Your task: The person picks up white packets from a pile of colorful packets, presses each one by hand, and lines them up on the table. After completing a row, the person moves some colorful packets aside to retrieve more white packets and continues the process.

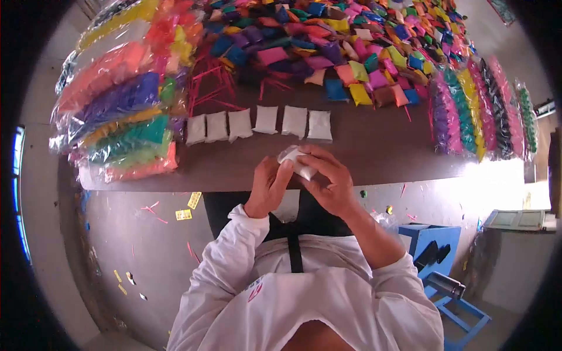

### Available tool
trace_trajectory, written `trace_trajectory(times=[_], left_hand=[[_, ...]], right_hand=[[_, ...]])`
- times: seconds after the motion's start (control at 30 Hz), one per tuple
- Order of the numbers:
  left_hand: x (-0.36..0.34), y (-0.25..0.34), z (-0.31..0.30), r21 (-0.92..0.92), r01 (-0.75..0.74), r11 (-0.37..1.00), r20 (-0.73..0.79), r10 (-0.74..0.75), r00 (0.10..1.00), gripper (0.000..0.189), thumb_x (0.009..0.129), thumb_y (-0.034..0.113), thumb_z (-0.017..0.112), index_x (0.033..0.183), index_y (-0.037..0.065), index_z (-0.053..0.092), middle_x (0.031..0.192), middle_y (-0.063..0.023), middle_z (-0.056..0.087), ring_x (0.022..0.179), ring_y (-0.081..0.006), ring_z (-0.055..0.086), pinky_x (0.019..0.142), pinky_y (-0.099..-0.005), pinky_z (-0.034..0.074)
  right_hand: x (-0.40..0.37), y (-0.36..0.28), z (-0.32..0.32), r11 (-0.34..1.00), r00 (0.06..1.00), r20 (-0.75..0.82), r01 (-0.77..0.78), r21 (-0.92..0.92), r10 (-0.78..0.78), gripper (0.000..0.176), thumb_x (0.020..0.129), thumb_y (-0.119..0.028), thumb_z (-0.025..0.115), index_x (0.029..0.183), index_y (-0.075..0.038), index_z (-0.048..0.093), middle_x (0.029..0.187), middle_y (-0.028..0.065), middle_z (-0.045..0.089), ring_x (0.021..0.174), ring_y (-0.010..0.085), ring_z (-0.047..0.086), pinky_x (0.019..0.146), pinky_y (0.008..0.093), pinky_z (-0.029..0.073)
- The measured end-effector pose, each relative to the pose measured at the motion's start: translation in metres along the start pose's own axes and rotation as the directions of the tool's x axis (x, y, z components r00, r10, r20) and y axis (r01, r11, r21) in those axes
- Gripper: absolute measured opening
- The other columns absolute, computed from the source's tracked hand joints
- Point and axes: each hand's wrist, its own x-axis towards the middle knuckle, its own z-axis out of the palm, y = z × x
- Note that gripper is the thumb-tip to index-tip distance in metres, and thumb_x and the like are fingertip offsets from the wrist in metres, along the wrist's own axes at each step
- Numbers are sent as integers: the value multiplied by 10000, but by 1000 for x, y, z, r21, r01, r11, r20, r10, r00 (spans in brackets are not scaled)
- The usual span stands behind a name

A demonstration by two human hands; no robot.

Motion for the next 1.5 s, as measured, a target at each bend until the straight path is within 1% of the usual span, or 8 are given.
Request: trace_trajectory(times=[0.2, 0.27, 0.4, 0.6, 0.8, 1.0, 1.2, 1.5], left_hand=[[3, -12, -4, -12, -29, 1000, 28, 29, 999, 376, 1017, 305, 552, 880, -30, 655, 732, -27, 556, 657, -98, 462, 568, -280, 361], [0, -3, -1, -154, 145, 977, -33, -152, 988, 392, 1013, 321, 564, 865, -30, 658, 737, -13, 558, 671, -83, 466, 572, -268, 362], [0, 4, 0, -112, 74, 991, -5, -75, 997, 409, 1006, 341, 575, 820, -15, 650, 704, -23, 550, 669, -83, 474, 573, -264, 365], [7, 8, -4, 18, 25, 1000, 134, -27, 991, 369, 957, 299, 635, 760, -12, 645, 622, -66, 559, 604, -148, 483, 579, -299, 378], [11, -5, -5, 287, -228, 930, 190, 178, 965, 301, 806, 294, 767, 729, 19, 670, 613, -97, 570, 556, -215, 467, 559, -344, 372], [9, -2, -1, 163, -166, 973, 167, 139, 976, 291, 760, 311, 790, 774, 36, 696, 619, -109, 568, 567, -232, 488, 564, -341, 373], [12, -10, -3, 241, -175, 955, 245, 115, 963, 265, 751, 293, 776, 840, 56, 699, 649, -107, 594, 625, -301, 539, 662, -399, 405], [12, -4, -8, 226, -266, 937, 328, 185, 927, 230, 914, 241, 671, 986, 22, 673, 801, -105, 673, 763, -250, 680, 672, -318, 483]], right_hand=[[-2, 11, -20, 977, 966, 252, -100, 189, 50, 363, 821, 42, 628, 1174, -39, 652, 1305, 118, 582, 1157, 194, 583, 916, 315, 496], [0, 4, -10, 896, 989, 98, -138, 422, 107, 383, 843, -6, 646, 1223, -15, 608, 1286, 99, 581, 1141, 160, 572, 905, 308, 495], [-3, 2, 8, 694, 960, -23, -187, 695, 281, 458, 881, -105, 671, 1302, 17, 536, 1249, 68, 579, 1121, 119, 544, 885, 286, 485], [-21, -2, 15, 749, 826, -25, -498, 438, 563, 330, 895, -156, 696, 1182, -4, 635, 1027, 5, 656, 906, 67, 587, 781, 225, 473], [-11, 18, 7, 660, 865, 35, -407, 631, 500, 244, 931, -127, 638, 1142, -10, 674, 953, -1, 678, 878, 70, 609, 777, 235, 501], [-4, 16, -12, 511, 818, 278, -541, 668, 503, 292, 959, -183, 614, 1197, -16, 643, 968, 12, 672, 914, 106, 618, 824, 282, 518], [-3, 26, 3, 845, 921, 181, -388, 369, 345, 270, 980, -201, 598, 1149, 8, 615, 919, -2, 640, 889, 62, 578, 770, 257, 508], [1, 28, -3, 801, 914, 270, -397, 449, 302, 252, 995, -233, 589, 1078, 1, 633, 899, 4, 637, 839, 47, 556, 698, 250, 482]])
